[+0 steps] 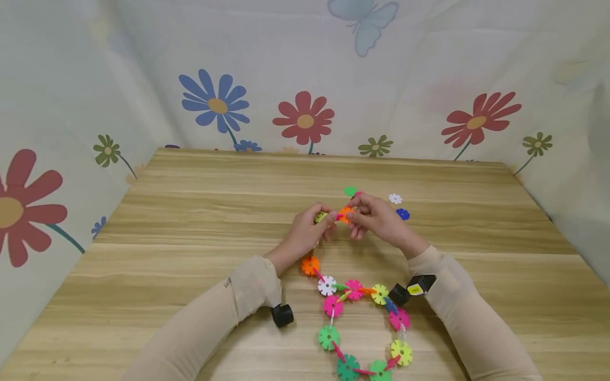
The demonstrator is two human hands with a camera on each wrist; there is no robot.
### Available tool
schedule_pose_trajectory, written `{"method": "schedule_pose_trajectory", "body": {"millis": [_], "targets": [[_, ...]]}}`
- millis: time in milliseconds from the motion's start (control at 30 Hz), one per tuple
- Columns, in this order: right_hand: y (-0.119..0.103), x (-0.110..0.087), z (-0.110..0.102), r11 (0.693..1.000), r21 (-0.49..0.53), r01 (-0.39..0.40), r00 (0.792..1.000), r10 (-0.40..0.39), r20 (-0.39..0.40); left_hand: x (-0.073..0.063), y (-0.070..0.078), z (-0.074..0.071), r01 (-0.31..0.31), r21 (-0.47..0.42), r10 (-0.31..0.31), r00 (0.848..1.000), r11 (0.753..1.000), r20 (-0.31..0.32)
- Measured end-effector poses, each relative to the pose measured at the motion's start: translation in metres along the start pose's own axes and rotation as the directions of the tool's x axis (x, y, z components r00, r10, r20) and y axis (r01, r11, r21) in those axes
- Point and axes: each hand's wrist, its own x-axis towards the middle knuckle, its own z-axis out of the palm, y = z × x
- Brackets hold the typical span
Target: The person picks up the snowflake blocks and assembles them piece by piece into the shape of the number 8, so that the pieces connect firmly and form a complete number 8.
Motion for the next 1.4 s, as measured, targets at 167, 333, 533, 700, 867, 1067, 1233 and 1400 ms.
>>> {"method": "schedule_pose_trajectory", "body": {"millis": [167, 333, 533, 700, 867, 1067, 1233, 1400], "targets": [[0.002, 0.000, -0.006, 0.998, -0.044, -0.034, 0.999, 0.034, -0.004, 0.001, -0.001, -0.004, 0.019, -0.010, -0.019, 1.000, 1.000, -0.013], [0.005, 0.000, -0.017, 0.996, -0.087, -0.032, 0.999, 0.029, -0.037, 0.002, -0.003, -0.008, 0.020, 0.022, -0.021, 1.000, 1.000, 0.015], [0.011, -0.002, -0.037, 0.988, -0.142, -0.054, 0.989, 0.033, -0.147, 0.001, -0.003, -0.007, -0.091, 0.226, 0.077, 0.995, 0.970, 0.070], [0.013, -0.010, -0.051, 0.968, -0.230, -0.101, 0.976, 0.052, -0.210, 0.002, -0.001, -0.002, -0.125, 0.307, 0.100, 0.990, 0.944, 0.094], [0.019, -0.015, -0.062, 0.922, -0.346, -0.172, 0.959, 0.076, -0.275, 0.004, -0.001, -0.002, -0.123, 0.374, 0.100, 0.992, 0.919, 0.079], [0.028, -0.021, -0.071, 0.823, -0.501, -0.268, 0.940, 0.109, -0.324, 0.004, -0.002, -0.006, -0.109, 0.403, 0.096, 0.994, 0.909, 0.051], [0.038, -0.024, -0.075, 0.753, -0.569, -0.331, 0.927, 0.145, -0.347, 0.003, 0.000, -0.009, -0.090, 0.408, 0.079, 0.996, 0.909, 0.043], [0.044, -0.024, -0.077, 0.726, -0.583, -0.366, 0.924, 0.207, -0.322, 0.004, -0.001, -0.012, -0.080, 0.413, 0.076, 0.997, 0.907, 0.026]]}}
